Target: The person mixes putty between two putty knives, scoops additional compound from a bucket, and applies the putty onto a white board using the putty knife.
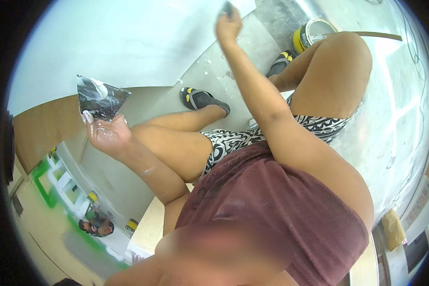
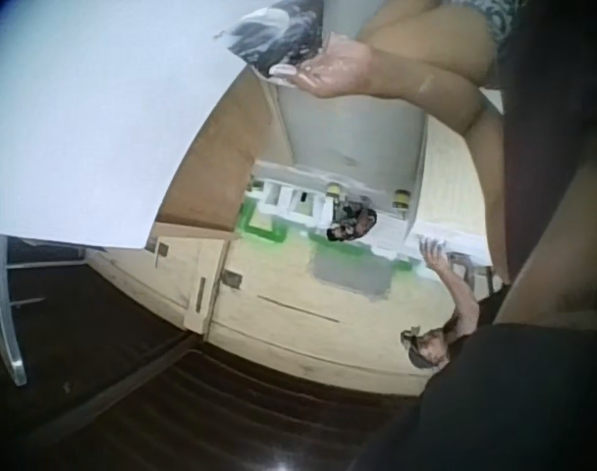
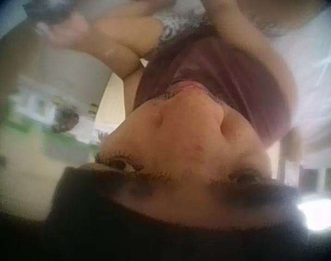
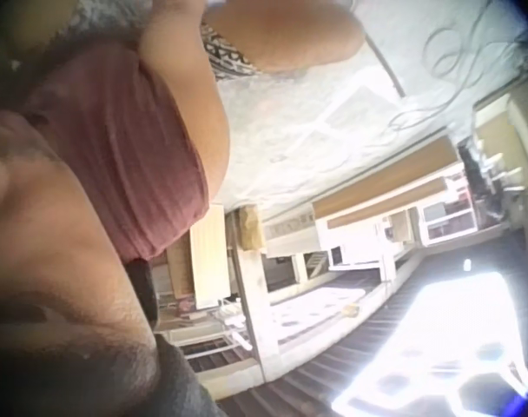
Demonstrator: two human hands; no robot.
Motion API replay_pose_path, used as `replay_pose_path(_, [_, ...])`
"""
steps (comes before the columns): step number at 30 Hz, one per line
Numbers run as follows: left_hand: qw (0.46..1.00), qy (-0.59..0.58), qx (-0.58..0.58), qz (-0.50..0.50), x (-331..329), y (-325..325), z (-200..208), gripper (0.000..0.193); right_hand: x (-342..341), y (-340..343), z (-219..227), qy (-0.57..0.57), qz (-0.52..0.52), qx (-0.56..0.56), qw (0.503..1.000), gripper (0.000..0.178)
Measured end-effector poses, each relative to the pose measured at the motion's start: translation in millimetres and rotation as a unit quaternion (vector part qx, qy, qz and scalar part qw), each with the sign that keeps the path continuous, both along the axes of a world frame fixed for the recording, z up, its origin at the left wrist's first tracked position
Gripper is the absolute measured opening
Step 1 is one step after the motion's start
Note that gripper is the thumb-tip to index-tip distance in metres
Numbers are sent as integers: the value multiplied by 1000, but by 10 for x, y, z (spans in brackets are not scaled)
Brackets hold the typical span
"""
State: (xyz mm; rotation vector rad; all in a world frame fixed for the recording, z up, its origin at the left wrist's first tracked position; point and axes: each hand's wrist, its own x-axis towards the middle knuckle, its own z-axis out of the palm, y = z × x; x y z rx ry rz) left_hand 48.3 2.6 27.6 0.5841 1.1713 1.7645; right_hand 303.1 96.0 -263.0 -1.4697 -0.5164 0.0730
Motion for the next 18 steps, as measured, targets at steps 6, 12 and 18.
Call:
replay_pose_path(6, [1000, -9, -9, 24, -89, 11, -46, 41, 93, -466, -1186, 559, 81, -37, 824, 26])
replay_pose_path(12, [1000, 1, -7, -18, -148, 24, -50, 31, -70, -459, -1419, 604, 146, -95, 777, 30])
replay_pose_path(18, [999, 37, -21, 14, -50, 54, -44, 32, -162, -382, -1438, 605, 157, -99, 774, 28])
